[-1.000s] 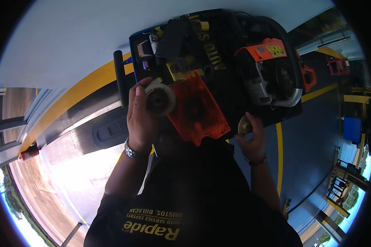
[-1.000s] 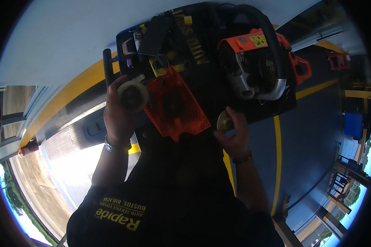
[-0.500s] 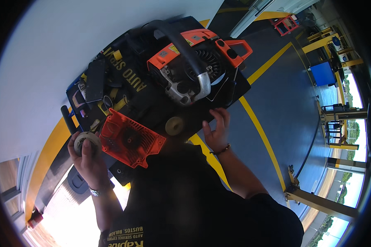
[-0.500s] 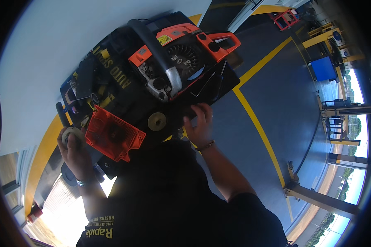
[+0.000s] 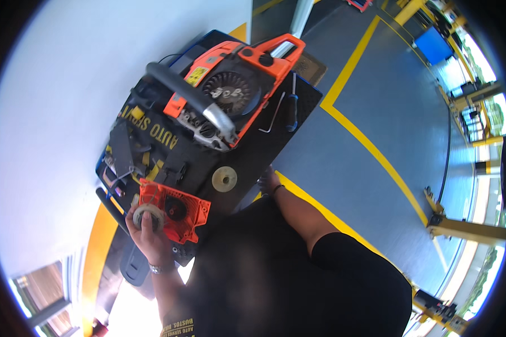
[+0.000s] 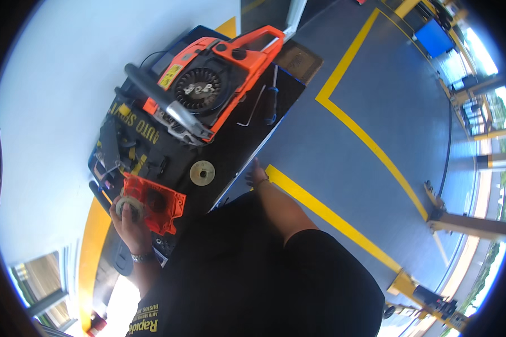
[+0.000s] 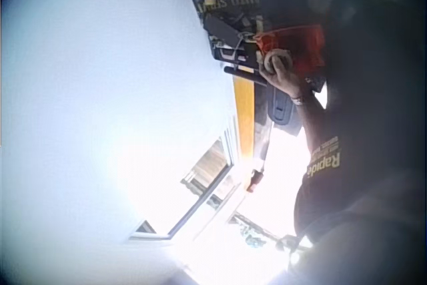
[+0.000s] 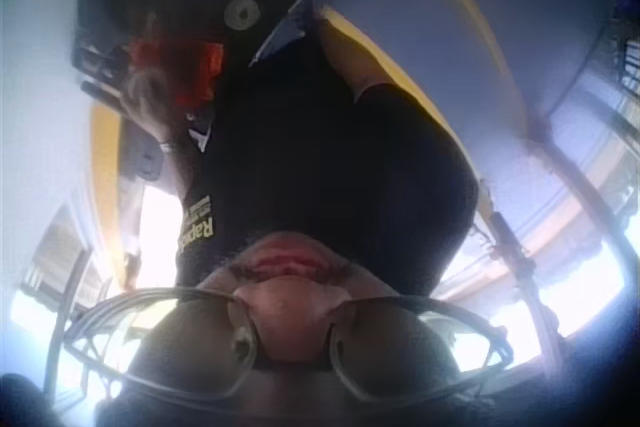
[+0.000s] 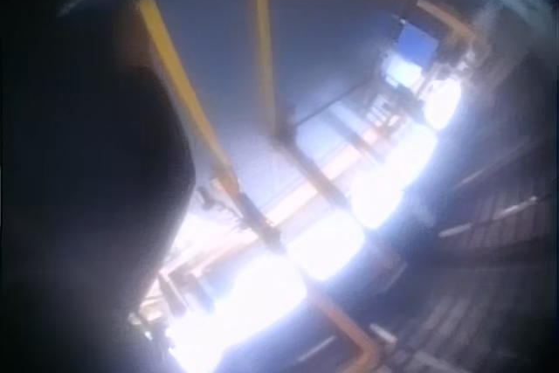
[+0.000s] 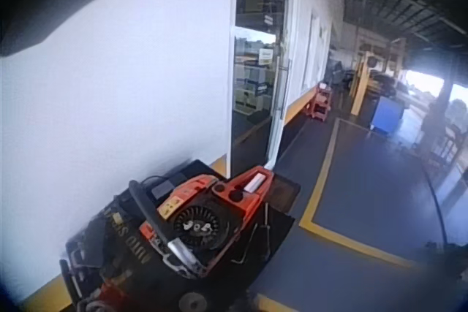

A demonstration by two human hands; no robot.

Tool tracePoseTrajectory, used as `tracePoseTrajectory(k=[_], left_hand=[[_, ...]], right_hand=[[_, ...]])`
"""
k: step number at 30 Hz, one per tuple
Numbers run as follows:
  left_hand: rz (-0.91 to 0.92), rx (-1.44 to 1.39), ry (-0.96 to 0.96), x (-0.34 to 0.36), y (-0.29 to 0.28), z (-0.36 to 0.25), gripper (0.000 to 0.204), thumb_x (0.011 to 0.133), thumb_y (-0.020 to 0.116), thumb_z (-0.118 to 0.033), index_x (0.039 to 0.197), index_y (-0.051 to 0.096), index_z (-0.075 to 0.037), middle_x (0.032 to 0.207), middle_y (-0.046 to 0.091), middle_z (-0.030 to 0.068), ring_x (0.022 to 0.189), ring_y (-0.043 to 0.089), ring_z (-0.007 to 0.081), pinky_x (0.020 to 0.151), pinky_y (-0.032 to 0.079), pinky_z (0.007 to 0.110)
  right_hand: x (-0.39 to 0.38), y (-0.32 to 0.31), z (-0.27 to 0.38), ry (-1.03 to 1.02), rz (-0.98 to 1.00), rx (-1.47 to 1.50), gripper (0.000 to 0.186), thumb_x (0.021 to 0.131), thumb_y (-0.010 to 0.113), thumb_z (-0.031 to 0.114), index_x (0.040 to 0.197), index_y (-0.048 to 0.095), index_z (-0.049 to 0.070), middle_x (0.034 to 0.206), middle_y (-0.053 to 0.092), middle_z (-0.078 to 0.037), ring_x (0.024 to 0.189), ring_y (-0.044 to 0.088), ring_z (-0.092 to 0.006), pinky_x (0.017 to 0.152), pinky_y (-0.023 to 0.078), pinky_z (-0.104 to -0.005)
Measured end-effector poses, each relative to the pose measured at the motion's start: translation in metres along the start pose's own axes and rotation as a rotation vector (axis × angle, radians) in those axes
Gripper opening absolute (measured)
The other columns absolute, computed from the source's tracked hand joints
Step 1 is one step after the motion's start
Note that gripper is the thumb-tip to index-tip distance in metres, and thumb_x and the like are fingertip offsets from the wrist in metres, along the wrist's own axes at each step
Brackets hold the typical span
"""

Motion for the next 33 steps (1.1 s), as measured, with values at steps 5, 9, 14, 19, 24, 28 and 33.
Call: tracePoseTrajectory(k=[5, 9, 14, 19, 24, 28, 33], left_hand=[[0.132, 0.169, -0.048, 0.002, -0.004, -0.001, 0.037, 0.093, 0.062, -0.013, 0.125, 0.048, -0.003, 0.108, 0.057, 0.0118, 0.093, 0.061, 0.0216, 0.078, 0.057, 0.036], [0.200, 0.246, -0.007, 0.016, -0.004, -0.006, 0.033, 0.094, 0.061, -0.014, 0.124, 0.051, -0.004, 0.110, 0.057, 0.0116, 0.097, 0.060, 0.0219, 0.078, 0.056, 0.035], [0.100, 0.219, -0.006, 0.044, 0.004, -0.011, 0.035, 0.094, 0.062, -0.017, 0.124, 0.052, -0.002, 0.113, 0.058, 0.0126, 0.102, 0.060, 0.0230, 0.080, 0.057, 0.035], [0.118, 0.616, 0.243, 0.068, -0.032, -0.004, 0.033, 0.095, 0.062, -0.021, 0.120, 0.054, -0.001, 0.113, 0.059, 0.0132, 0.104, 0.061, 0.0238, 0.084, 0.055, 0.036], [0.058, 0.746, 0.296, 0.066, -0.043, -0.006, 0.034, 0.096, 0.062, -0.023, 0.120, 0.054, -0.001, 0.116, 0.057, 0.0138, 0.108, 0.058, 0.0245, 0.087, 0.054, 0.038], [-0.058, 0.652, 0.193, 0.046, -0.037, -0.001, 0.034, 0.096, 0.062, -0.023, 0.121, 0.054, -0.002, 0.120, 0.054, 0.0144, 0.112, 0.056, 0.0257, 0.087, 0.053, 0.039], [-0.039, 0.616, 0.169, 0.054, -0.046, 0.004, 0.035, 0.096, 0.062, -0.023, 0.122, 0.054, -0.002, 0.121, 0.054, 0.0142, 0.112, 0.055, 0.0267, 0.091, 0.051, 0.041]], right_hand=[[0.009, 0.037, -0.032, -0.021, -0.008, 0.260, 0.075, 0.091, 0.046, 0.069, 0.133, 0.052, 0.006, 0.118, 0.059, -0.013, 0.099, 0.060, -0.0247, 0.081, 0.049, -0.0425], [0.007, 0.030, -0.030, -0.077, 0.042, 0.233, 0.078, 0.087, 0.054, 0.070, 0.129, 0.054, 0.004, 0.117, 0.060, -0.011, 0.101, 0.060, -0.0224, 0.082, 0.050, -0.0402], [0.008, 0.038, -0.036, -0.011, 0.302, 0.375, 0.078, 0.088, 0.055, 0.069, 0.128, 0.053, 0.002, 0.123, 0.059, -0.013, 0.109, 0.059, -0.0235, 0.087, 0.052, -0.0406], [0.003, 0.010, -0.036, 0.086, 0.341, 0.369, 0.085, 0.091, 0.049, 0.069, 0.134, 0.047, -0.005, 0.128, 0.051, -0.018, 0.124, 0.052, -0.0295, 0.104, 0.044, -0.0447], [-0.018, -0.031, -0.056, -0.075, 0.272, 0.214, 0.087, 0.084, 0.050, 0.078, 0.123, 0.055, 0.000, 0.122, 0.055, -0.020, 0.121, 0.053, -0.0301, 0.097, 0.046, -0.0453], [0.010, -0.036, -0.051, -0.145, 0.252, -0.036, 0.095, 0.076, 0.054, 0.084, 0.119, 0.059, -0.002, 0.116, 0.060, -0.021, 0.116, 0.058, -0.0309, 0.095, 0.046, -0.0445], [0.058, 0.004, -0.037, -0.270, 0.178, -0.117, 0.101, 0.075, 0.063, 0.078, 0.139, 0.041, 0.003, 0.120, 0.056, -0.016, 0.113, 0.056, -0.0294, 0.090, 0.050, -0.0488]])
Point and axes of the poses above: each hand's wrist, its own x-axis towards the middle knuckle, its own y-axis out of the palm, z = x × y, the point moved 3 cm from there along x, towards the middle knuckle
